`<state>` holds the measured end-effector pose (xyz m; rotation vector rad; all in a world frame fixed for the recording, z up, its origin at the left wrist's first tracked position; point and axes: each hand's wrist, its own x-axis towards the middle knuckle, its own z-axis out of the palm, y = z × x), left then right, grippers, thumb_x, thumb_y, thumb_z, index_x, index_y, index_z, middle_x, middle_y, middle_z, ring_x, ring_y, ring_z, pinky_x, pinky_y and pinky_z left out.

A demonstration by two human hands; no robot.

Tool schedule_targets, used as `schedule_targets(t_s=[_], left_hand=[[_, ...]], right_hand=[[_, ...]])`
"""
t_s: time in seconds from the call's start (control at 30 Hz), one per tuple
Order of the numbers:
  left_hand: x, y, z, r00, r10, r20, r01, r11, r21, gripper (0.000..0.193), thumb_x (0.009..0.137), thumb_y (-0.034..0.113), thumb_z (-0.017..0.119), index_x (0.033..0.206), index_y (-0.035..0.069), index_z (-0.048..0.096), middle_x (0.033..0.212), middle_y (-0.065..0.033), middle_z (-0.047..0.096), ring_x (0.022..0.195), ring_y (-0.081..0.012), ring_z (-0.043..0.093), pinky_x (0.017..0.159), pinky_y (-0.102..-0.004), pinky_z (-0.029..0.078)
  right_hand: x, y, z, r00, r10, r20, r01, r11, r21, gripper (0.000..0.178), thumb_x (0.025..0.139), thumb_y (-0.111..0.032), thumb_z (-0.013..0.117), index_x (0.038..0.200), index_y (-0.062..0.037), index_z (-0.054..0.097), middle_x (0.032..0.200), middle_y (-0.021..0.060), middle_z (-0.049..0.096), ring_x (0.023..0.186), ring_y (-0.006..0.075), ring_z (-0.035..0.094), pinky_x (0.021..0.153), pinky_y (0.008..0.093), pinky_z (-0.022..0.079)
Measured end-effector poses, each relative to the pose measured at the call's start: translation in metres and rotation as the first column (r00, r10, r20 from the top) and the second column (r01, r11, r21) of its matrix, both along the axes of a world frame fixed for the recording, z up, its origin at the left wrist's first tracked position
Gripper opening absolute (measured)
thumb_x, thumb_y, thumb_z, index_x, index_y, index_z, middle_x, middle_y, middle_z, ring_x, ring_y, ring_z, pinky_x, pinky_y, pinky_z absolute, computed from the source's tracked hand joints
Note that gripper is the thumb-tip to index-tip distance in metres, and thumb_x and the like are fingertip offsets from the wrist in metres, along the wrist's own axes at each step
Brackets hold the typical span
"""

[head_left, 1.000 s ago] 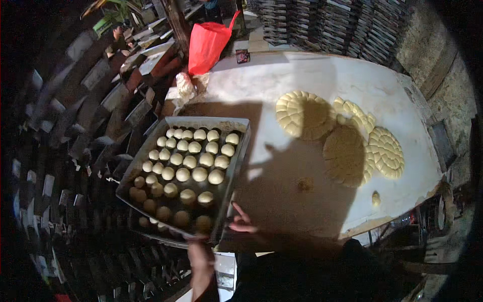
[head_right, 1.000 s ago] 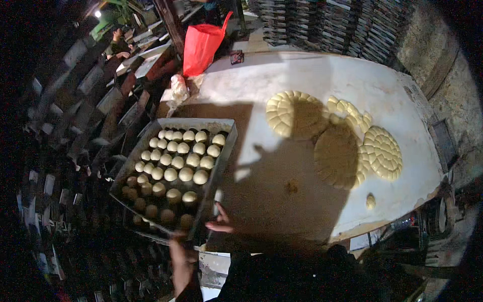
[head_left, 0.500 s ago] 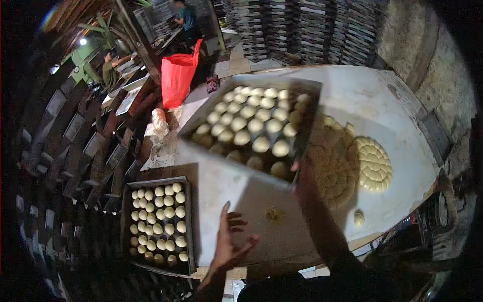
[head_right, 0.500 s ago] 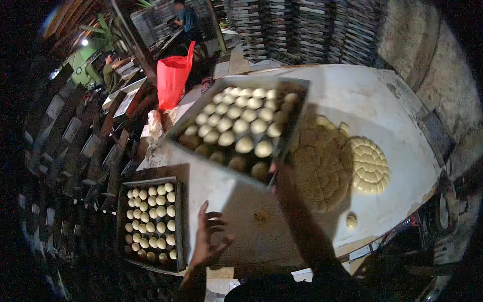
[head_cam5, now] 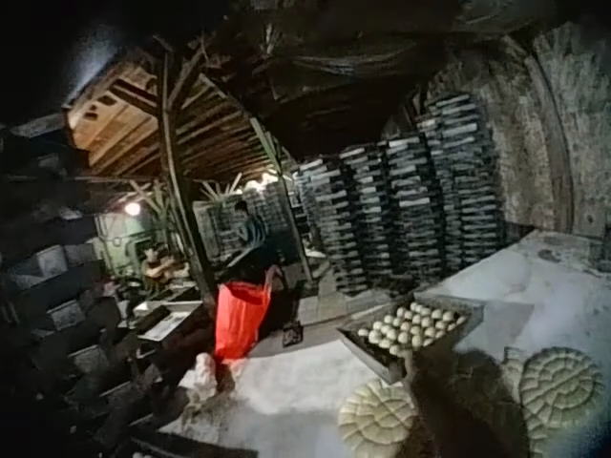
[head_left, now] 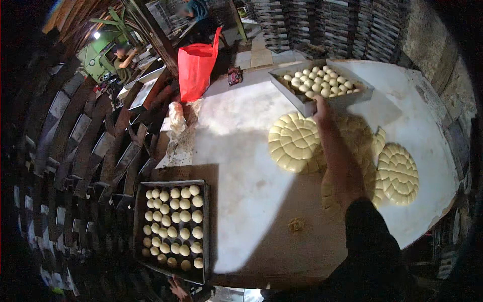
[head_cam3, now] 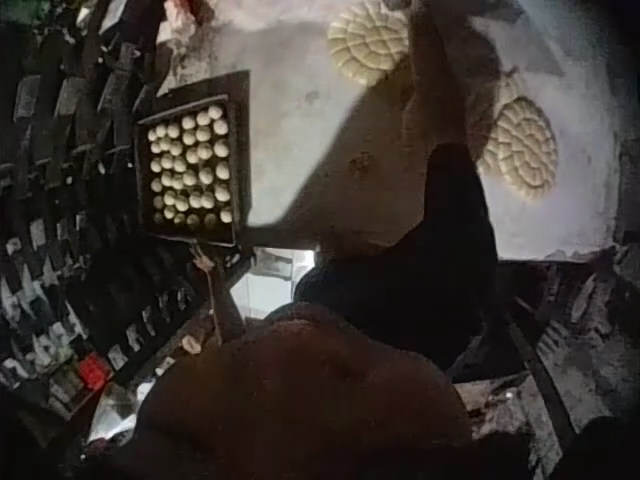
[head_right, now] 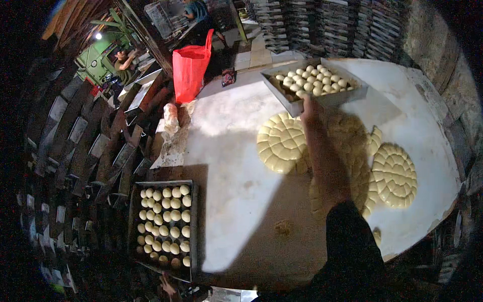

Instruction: The recorder adds liquid to a large industrial mixer, checks the dough, weighs materials, and then shapes and trays small dough balls in a bakery.

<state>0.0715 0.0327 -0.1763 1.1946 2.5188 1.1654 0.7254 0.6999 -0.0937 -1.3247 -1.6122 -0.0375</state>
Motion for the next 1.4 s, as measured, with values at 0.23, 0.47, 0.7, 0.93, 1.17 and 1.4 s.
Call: schedule_targets(t_s=[0.23,0.47,0.7,0.93,1.17,1.4], left_hand=[[-0.012,0.052,-0.041,0.987,-0.004,0.163,0.067,0.919,-0.388,0.048,0.090,0.036,0.041,0.127,0.004,0.046,0.118,-0.0138,0.054,0.101,-0.0315,0.055,0.091,-0.0443,0.046],[0.068,0.087,0.067,0.583,0.155,0.798,-0.253,0.967,-0.003,0.044,0.091,0.035,0.042,0.123,0.005,0.050,0.116,-0.0118,0.056,0.102,-0.0299,0.054,0.089,-0.0435,0.046],[0.177,0.137,0.139,0.462,-0.005,0.887,-0.253,0.958,0.137,0.044,0.085,0.044,0.046,0.115,0.013,0.055,0.110,-0.0052,0.058,0.097,-0.0234,0.052,0.079,-0.0397,0.043],[0.281,0.147,0.177,0.243,-0.180,0.953,-0.321,0.912,0.254,0.021,0.079,0.021,0.049,0.095,0.009,0.051,0.098,-0.0085,0.053,0.091,-0.0203,0.050,0.083,-0.0400,0.040],[0.325,0.210,0.230,0.314,-0.603,0.734,0.395,0.786,0.476,0.069,0.082,0.019,0.063,0.138,0.007,0.025,0.115,-0.0148,0.048,0.107,-0.0228,0.051,0.088,-0.0340,0.043],[0.252,0.192,0.232,0.671,-0.632,0.387,0.463,0.766,0.446,0.060,0.075,0.007,0.066,0.128,0.003,0.038,0.115,-0.0149,0.049,0.097,-0.0241,0.056,0.082,-0.0354,0.046]], right_hand=[[0.030,0.022,-0.017,0.968,0.236,-0.080,-0.225,0.966,0.129,0.069,0.067,0.002,0.069,0.129,-0.0052,0.040,0.123,0.0195,0.049,0.115,0.0290,0.049,0.096,0.0343,0.040],[-0.076,-0.111,0.046,0.042,0.256,-0.966,-0.986,0.169,0.001,0.026,0.087,-0.019,0.053,0.107,-0.0031,0.055,0.089,0.0081,0.058,0.087,0.0200,0.058,0.075,0.0341,0.052],[-0.235,-0.410,0.030,0.374,0.013,-0.927,-0.823,-0.457,-0.338,0.083,0.085,-0.061,0.047,0.143,-0.0097,0.017,0.131,0.0279,0.038,0.118,0.0389,0.045,0.095,0.0526,0.041],[-0.249,-0.468,0.097,0.020,-0.338,-0.941,-0.936,0.325,-0.137,0.007,0.071,-0.008,0.051,0.076,-0.0075,0.055,0.083,-0.0013,0.053,0.079,0.0101,0.047,0.073,0.0269,0.039],[-0.125,-0.401,0.074,0.741,0.527,-0.417,-0.525,0.841,0.130,0.028,0.076,-0.013,0.061,0.101,-0.0019,0.055,0.095,0.0020,0.055,0.091,0.0174,0.054,0.088,0.0320,0.040],[-0.062,-0.193,0.146,-0.072,0.238,-0.969,-0.504,0.830,0.241,0.038,0.086,-0.035,0.056,0.109,-0.0054,0.051,0.086,0.0057,0.057,0.076,0.0203,0.057,0.063,0.0339,0.051]])
